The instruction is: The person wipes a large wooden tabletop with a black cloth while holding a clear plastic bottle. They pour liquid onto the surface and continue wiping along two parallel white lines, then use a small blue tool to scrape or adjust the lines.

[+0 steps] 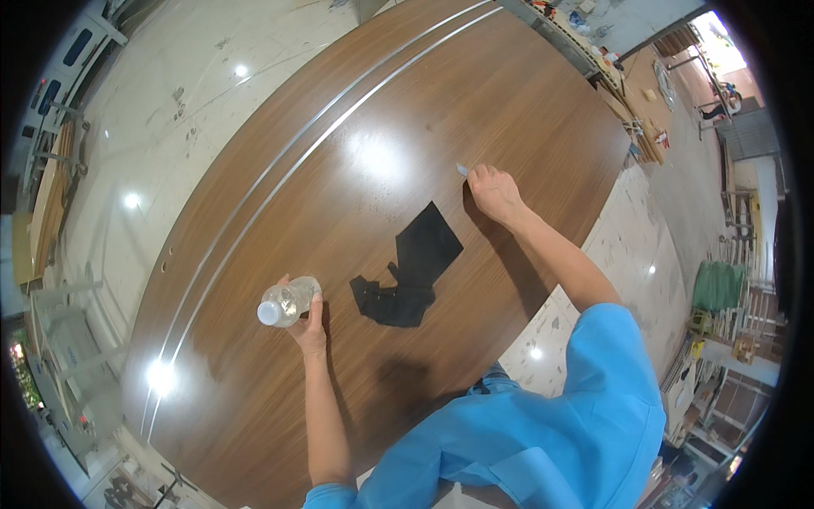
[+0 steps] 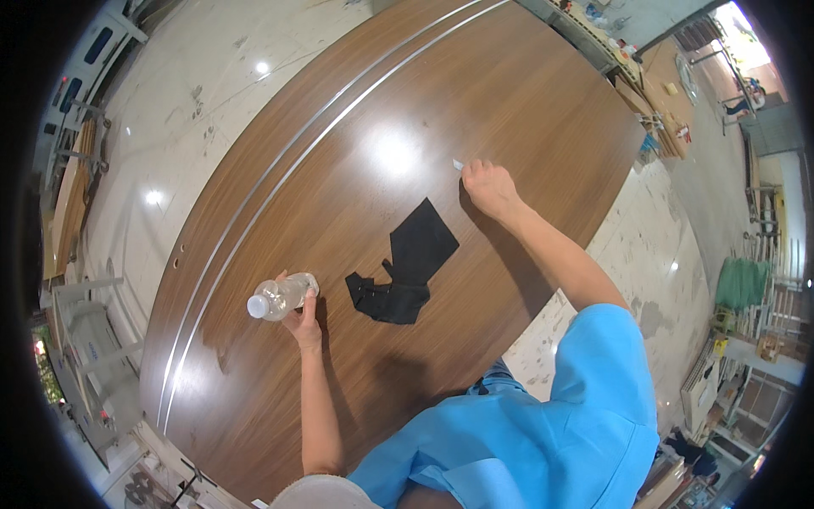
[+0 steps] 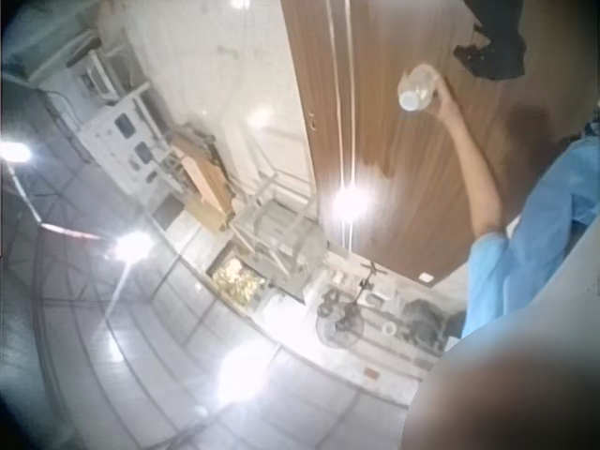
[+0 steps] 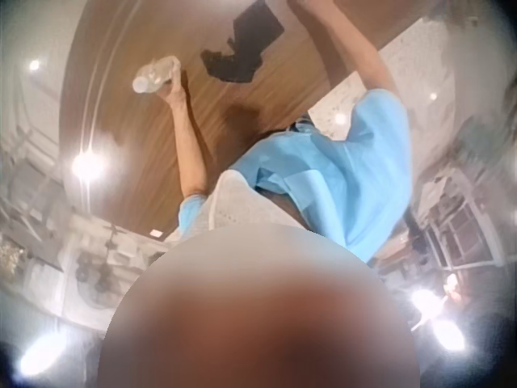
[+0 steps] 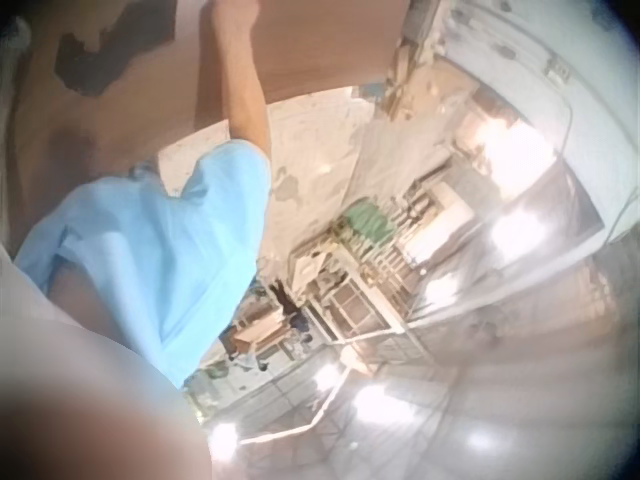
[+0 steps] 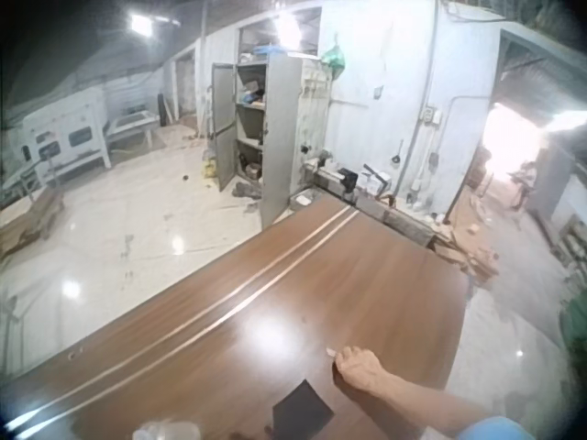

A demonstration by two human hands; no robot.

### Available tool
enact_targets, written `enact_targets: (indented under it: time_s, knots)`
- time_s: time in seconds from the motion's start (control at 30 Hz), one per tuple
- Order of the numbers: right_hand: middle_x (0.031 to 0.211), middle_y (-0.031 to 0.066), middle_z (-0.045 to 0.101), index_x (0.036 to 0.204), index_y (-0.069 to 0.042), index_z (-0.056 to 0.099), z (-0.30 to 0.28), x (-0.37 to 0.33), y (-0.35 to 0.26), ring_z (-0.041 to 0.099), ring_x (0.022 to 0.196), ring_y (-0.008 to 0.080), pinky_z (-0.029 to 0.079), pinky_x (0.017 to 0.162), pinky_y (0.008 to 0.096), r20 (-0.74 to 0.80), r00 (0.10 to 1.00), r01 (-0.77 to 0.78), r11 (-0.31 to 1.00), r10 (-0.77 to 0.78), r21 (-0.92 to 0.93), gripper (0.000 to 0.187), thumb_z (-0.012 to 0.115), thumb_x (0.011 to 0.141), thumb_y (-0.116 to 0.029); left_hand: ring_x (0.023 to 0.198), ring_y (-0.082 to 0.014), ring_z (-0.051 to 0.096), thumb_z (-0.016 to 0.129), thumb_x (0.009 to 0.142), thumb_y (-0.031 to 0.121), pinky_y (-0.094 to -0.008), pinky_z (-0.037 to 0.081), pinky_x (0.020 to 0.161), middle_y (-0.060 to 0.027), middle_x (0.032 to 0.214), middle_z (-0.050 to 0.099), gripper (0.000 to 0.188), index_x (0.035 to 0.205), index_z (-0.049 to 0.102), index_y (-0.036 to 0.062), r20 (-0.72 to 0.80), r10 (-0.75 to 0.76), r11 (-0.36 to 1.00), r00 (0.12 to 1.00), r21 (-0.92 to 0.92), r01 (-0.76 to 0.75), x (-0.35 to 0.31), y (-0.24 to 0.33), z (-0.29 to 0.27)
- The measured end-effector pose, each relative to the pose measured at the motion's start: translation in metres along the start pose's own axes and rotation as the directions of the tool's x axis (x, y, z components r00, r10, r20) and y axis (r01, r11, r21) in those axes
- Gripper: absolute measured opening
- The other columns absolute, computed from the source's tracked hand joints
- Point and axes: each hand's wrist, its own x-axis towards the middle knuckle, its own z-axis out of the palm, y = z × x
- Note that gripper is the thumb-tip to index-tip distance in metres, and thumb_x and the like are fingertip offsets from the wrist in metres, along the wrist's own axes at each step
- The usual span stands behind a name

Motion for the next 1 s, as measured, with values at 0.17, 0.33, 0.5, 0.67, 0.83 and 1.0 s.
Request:
enact_targets:
  time_s: [0.17, 0.33, 0.5, 0.67, 0.83, 1.0]
  knots:
    - [0.095, 0.02, 0.072, 0.098, 0.001, 0.068, -0.003, 0.012, -0.007, 0.075, 0.088, 0.0369, 0.063, 0.069, 0.0469, 0.145, 0.989, 0.003, 1.0, -0.001, -0.01, 0.012, 0.064, 0.089, -0.006, 0.129, -0.0254, 0.061, 0.09, 0.085, 0.01, -0.0438, 0.051, 0.111, -0.0123, 0.142, 0.06, 0.07, 0.145, 0.054, 0.0045, 0.041, -0.042, 0.996, 0.998, -0.082, 0.046, 0.026, 0.023, 0.037]
    - [0.095, 0.0207, 0.075, 0.098, 0.001, 0.068, -0.017, 0.026, 0.0, 0.076, 0.086, 0.037, 0.063, 0.072, 0.047, 0.15, 0.984, -0.101, 0.995, 0.098, 0.012, 0.014, 0.067, 0.089, -0.009, 0.123, -0.0248, 0.064, 0.094, 0.082, 0.019, -0.0428, 0.051, 0.108, -0.0106, 0.134, 0.066, 0.064, 0.135, 0.06, 0.0067, 0.09, -0.031, 0.998, 0.995, 0.065, 0.026, 0.044, 0.035, 0.053]
    - [0.094, 0.0126, 0.076, 0.102, -0.001, 0.069, -0.02, 0.035, 0.01, 0.074, 0.082, 0.0265, 0.058, 0.074, 0.04, 0.203, 0.889, -0.457, 0.759, 0.411, 0.464, 0.013, 0.064, 0.094, -0.01, 0.12, -0.0231, 0.065, 0.095, 0.079, 0.018, -0.0412, 0.052, 0.106, -0.0082, 0.13, 0.069, 0.063, 0.132, 0.063, 0.007, 0.1, -0.062, 0.998, 0.993, -0.009, 0.063, 0.052, 0.044, 0.054]
    - [0.091, -0.0015, 0.065, 0.103, -0.003, 0.067, 0.003, 0.07, -0.061, 0.058, 0.087, 0.008, 0.049, 0.079, 0.0264, 0.172, 0.88, -0.262, 0.152, 0.442, 0.953, 0.007, 0.066, 0.102, -0.01, 0.115, -0.0193, 0.067, 0.096, 0.074, 0.011, -0.0377, 0.054, 0.102, -0.0068, 0.13, 0.071, 0.062, 0.128, 0.065, 0.0066, 0.208, -0.04, 0.998, 0.977, -0.043, 0.05, 0.063, 0.034, 0.052]
    - [0.101, 0.004, 0.074, 0.124, -0.001, 0.074, -0.004, 0.126, -0.169, 0.067, 0.09, 0.0099, 0.054, 0.08, 0.0278, 0.023, 0.964, -0.083, 0.218, 0.267, 0.972, 0.023, 0.07, 0.102, -0.007, 0.112, -0.0214, 0.068, 0.092, 0.077, 0.013, -0.041, 0.056, 0.097, -0.009, 0.121, 0.071, 0.058, 0.127, 0.062, 0.0069, 0.243, -0.04, 0.993, 0.969, -0.098, 0.065, 0.068, 0.018, 0.043]
    - [0.097, 0.0121, 0.069, 0.108, -0.004, 0.076, -0.004, 0.175, -0.234, 0.068, 0.091, 0.0305, 0.056, 0.08, 0.0416, -0.342, 0.907, 0.112, 0.643, 0.245, 0.758, 0.019, 0.073, 0.088, -0.004, 0.111, -0.0277, 0.068, 0.079, 0.081, 0.015, -0.0441, 0.057, 0.096, -0.015, 0.118, 0.068, 0.055, 0.131, 0.058, 0.0034, 0.035, 0.03, 0.98, 0.999, -0.198, -0.022, 0.102, 0.012, 0.009]
